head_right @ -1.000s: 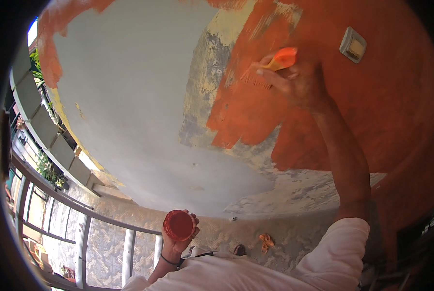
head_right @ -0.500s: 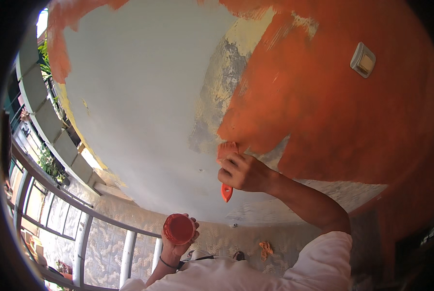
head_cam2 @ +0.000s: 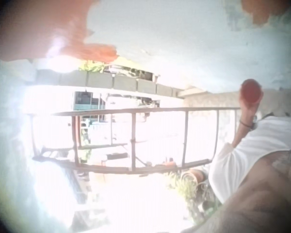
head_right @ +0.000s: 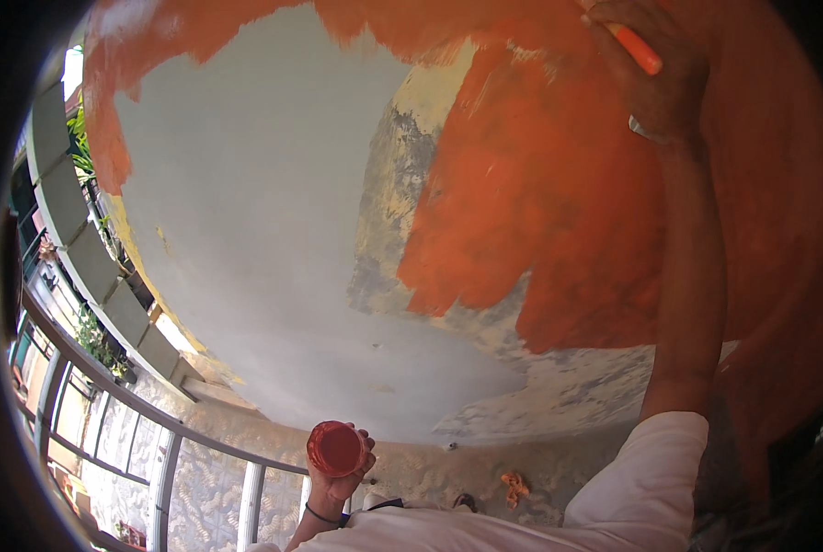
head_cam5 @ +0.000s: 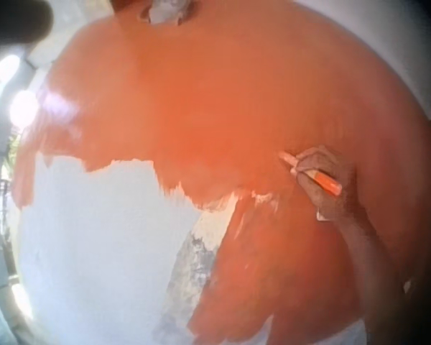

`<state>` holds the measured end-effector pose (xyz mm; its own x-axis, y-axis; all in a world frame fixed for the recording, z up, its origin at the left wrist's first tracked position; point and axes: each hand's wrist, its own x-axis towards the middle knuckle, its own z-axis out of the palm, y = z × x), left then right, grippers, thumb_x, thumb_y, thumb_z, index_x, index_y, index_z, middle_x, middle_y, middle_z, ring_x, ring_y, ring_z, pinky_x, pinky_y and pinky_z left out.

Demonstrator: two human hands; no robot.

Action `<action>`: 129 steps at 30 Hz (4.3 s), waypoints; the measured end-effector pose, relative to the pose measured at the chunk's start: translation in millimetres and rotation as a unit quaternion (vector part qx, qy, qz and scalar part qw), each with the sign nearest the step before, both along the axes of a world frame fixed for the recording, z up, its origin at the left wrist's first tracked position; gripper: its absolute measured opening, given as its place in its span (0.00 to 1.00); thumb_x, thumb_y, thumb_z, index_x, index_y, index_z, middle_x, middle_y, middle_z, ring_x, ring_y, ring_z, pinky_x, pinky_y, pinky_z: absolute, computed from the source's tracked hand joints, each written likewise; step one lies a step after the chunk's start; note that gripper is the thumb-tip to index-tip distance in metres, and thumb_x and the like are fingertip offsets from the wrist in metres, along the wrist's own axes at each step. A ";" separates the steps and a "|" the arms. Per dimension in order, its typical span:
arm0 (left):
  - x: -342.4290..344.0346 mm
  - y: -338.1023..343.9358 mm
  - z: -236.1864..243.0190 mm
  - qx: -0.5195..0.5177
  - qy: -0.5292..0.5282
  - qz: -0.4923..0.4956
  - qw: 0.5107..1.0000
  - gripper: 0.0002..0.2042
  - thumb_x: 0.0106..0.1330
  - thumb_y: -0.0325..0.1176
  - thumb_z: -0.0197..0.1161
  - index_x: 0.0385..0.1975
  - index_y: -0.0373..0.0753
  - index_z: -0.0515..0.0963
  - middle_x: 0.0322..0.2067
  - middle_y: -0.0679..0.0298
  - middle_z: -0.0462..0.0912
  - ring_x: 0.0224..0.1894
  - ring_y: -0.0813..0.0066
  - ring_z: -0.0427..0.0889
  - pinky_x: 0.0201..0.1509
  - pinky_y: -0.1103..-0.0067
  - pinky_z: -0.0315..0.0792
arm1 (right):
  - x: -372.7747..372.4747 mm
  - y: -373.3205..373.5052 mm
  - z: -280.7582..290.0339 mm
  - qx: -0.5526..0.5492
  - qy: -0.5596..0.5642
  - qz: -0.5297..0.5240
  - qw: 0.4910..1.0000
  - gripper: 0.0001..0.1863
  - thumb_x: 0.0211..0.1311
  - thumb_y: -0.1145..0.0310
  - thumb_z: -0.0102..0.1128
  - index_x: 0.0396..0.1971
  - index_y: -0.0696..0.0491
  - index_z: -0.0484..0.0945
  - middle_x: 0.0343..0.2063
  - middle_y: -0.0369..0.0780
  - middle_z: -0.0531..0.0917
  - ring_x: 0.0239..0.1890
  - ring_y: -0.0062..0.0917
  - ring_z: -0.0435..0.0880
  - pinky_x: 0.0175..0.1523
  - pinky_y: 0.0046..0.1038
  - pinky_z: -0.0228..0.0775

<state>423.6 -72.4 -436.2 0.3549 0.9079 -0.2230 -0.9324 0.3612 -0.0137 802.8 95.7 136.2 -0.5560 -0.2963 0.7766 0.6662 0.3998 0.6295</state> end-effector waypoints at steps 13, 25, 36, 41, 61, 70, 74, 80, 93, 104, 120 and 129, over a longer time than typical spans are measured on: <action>21.4 -1.2 -1.0 -0.011 0.001 -0.040 0.999 0.27 0.79 0.57 0.53 0.57 0.38 0.82 0.52 0.44 0.87 0.55 0.38 0.86 0.52 0.47 0.84 | -16.5 -9.8 -63.3 -0.365 0.138 0.156 0.907 0.03 0.66 0.75 0.75 0.38 0.54 0.89 0.38 0.38 0.92 0.41 0.23 0.92 0.44 0.26 0.85; 22.0 -6.5 5.2 0.001 0.049 -0.006 0.999 0.25 0.73 0.53 0.61 0.54 0.36 0.84 0.51 0.47 0.85 0.54 0.46 0.83 0.49 0.60 0.83 | -10.6 -21.9 -140.8 -0.113 -0.137 -0.073 0.981 0.16 0.46 0.82 0.75 0.38 0.53 0.87 0.39 0.41 0.87 0.37 0.33 0.90 0.39 0.30 0.84; 26.3 1.6 -0.2 0.000 0.015 -0.039 0.999 0.27 0.80 0.57 0.50 0.57 0.39 0.81 0.52 0.46 0.87 0.55 0.39 0.86 0.53 0.47 0.82 | 16.9 -12.6 -11.7 0.044 0.030 0.021 0.998 0.08 0.60 0.82 0.73 0.36 0.52 0.87 0.34 0.39 0.90 0.35 0.29 0.90 0.38 0.28 0.84; 30.1 -2.3 -2.1 0.001 -0.005 -0.040 0.999 0.27 0.80 0.58 0.54 0.58 0.40 0.81 0.54 0.47 0.86 0.56 0.40 0.86 0.56 0.46 0.83 | -42.7 13.2 -176.4 0.043 -0.163 -0.158 0.973 0.10 0.54 0.78 0.68 0.25 0.51 0.74 0.42 0.42 0.87 0.39 0.30 0.87 0.38 0.28 0.83; 8.6 -8.1 14.8 -0.008 0.046 -0.003 0.999 0.26 0.75 0.53 0.59 0.57 0.35 0.82 0.53 0.47 0.84 0.55 0.47 0.83 0.51 0.59 0.83 | -26.4 -12.7 -218.1 -0.025 0.217 -0.051 0.974 0.12 0.63 0.87 0.71 0.41 0.54 0.87 0.42 0.43 0.88 0.39 0.33 0.90 0.41 0.30 0.86; 11.6 -5.4 23.5 0.039 0.061 -0.046 0.996 0.28 0.75 0.55 0.61 0.59 0.35 0.81 0.55 0.47 0.84 0.57 0.48 0.82 0.44 0.62 0.80 | -55.6 -5.0 -252.8 -0.205 0.221 0.181 0.936 0.12 0.61 0.85 0.74 0.41 0.54 0.86 0.44 0.44 0.88 0.39 0.34 0.90 0.40 0.30 0.85; 11.2 -6.0 15.5 0.045 0.049 -0.045 0.997 0.27 0.75 0.54 0.61 0.59 0.35 0.81 0.55 0.48 0.84 0.57 0.48 0.82 0.44 0.62 0.81 | -13.3 -2.7 -220.8 -0.065 0.267 0.136 0.952 0.12 0.65 0.85 0.72 0.45 0.54 0.87 0.46 0.44 0.89 0.41 0.36 0.90 0.43 0.29 0.87; 5.2 0.7 17.8 0.002 0.078 -0.044 0.996 0.27 0.75 0.54 0.60 0.58 0.35 0.81 0.55 0.48 0.84 0.57 0.47 0.82 0.49 0.60 0.83 | -97.6 -12.9 -292.1 -0.203 -0.063 0.025 0.977 0.12 0.50 0.78 0.76 0.30 0.50 0.81 0.41 0.37 0.87 0.38 0.27 0.87 0.43 0.29 0.85; -7.3 7.8 -8.0 0.003 -0.034 -0.027 0.999 0.28 0.79 0.57 0.54 0.59 0.36 0.80 0.54 0.43 0.86 0.56 0.37 0.86 0.53 0.46 0.84 | -52.5 -3.8 -15.4 -0.267 0.082 0.142 0.950 0.03 0.64 0.76 0.75 0.37 0.55 0.90 0.37 0.35 0.91 0.40 0.20 0.90 0.43 0.26 0.83; -19.8 22.1 -7.4 0.017 -0.033 -0.007 0.999 0.27 0.80 0.57 0.53 0.57 0.38 0.82 0.53 0.43 0.87 0.56 0.38 0.85 0.51 0.50 0.84 | -85.1 48.8 -133.3 0.053 -0.011 -0.092 0.994 0.13 0.55 0.68 0.85 0.39 0.51 0.90 0.47 0.41 0.90 0.50 0.37 0.92 0.58 0.38 0.91; 4.5 20.0 9.2 0.015 0.030 -0.062 0.997 0.28 0.72 0.54 0.62 0.58 0.35 0.82 0.54 0.48 0.84 0.56 0.48 0.81 0.46 0.62 0.80 | -74.6 37.3 -148.4 -0.478 0.007 0.235 0.846 0.08 0.60 0.83 0.74 0.37 0.56 0.88 0.43 0.43 0.91 0.45 0.30 0.92 0.47 0.30 0.86; -1.9 13.2 -4.6 0.033 0.024 0.004 0.999 0.26 0.73 0.52 0.62 0.57 0.35 0.82 0.54 0.48 0.83 0.56 0.49 0.82 0.52 0.60 0.82 | -61.0 32.4 -82.0 -0.281 -0.079 0.141 0.946 0.11 0.63 0.85 0.74 0.40 0.55 0.84 0.53 0.50 0.88 0.52 0.34 0.91 0.51 0.32 0.87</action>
<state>421.7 -59.2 -440.8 0.3385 0.9239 -0.1783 -0.9341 0.3527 0.0546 741.9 128.1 54.2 -0.6380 -0.0144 0.7699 0.3987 0.8492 0.3464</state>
